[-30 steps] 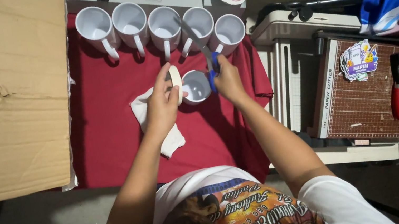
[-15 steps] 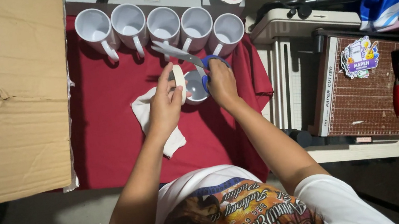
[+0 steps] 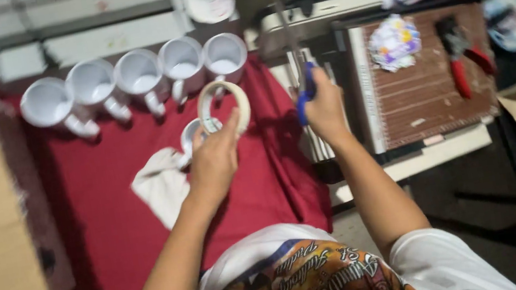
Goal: Unpacking ceramic mugs, wiping them with a cloth, and securing transfer paper to them using heat-resistant tape.
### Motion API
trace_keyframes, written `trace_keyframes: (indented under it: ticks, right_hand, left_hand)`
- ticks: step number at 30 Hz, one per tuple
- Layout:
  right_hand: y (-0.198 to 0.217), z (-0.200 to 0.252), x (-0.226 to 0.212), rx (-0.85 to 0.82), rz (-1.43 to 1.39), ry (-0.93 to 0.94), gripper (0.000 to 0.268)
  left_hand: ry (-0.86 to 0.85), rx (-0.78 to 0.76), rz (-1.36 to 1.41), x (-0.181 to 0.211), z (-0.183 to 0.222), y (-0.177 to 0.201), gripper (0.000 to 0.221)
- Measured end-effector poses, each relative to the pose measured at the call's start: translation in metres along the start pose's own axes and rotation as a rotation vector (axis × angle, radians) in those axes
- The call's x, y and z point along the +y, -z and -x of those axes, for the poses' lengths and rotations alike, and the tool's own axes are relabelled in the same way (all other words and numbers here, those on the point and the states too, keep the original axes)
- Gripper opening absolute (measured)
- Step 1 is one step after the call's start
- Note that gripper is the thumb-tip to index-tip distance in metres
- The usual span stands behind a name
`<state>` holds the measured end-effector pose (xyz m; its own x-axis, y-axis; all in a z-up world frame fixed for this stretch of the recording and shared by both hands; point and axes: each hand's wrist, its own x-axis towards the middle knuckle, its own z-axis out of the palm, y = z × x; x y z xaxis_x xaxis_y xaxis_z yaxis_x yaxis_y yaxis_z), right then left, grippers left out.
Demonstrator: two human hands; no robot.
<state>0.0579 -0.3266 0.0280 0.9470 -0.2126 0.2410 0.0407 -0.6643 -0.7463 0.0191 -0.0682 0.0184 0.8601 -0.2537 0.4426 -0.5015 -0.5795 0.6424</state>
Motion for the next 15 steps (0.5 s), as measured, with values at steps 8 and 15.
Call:
trace_keyframes:
  ticks: [8, 15]
  right_hand:
    - [0.123, 0.022, 0.070, 0.146, 0.223, -0.270, 0.036]
    - [0.143, 0.044, 0.132, 0.142, 0.332, -0.211, 0.032]
  left_hand:
    - [-0.370, -0.288, -0.035, 0.052, -0.039, -0.114, 0.044]
    - [-0.526, -0.361, -0.271, 0.049, -0.030, -0.179, 0.043]
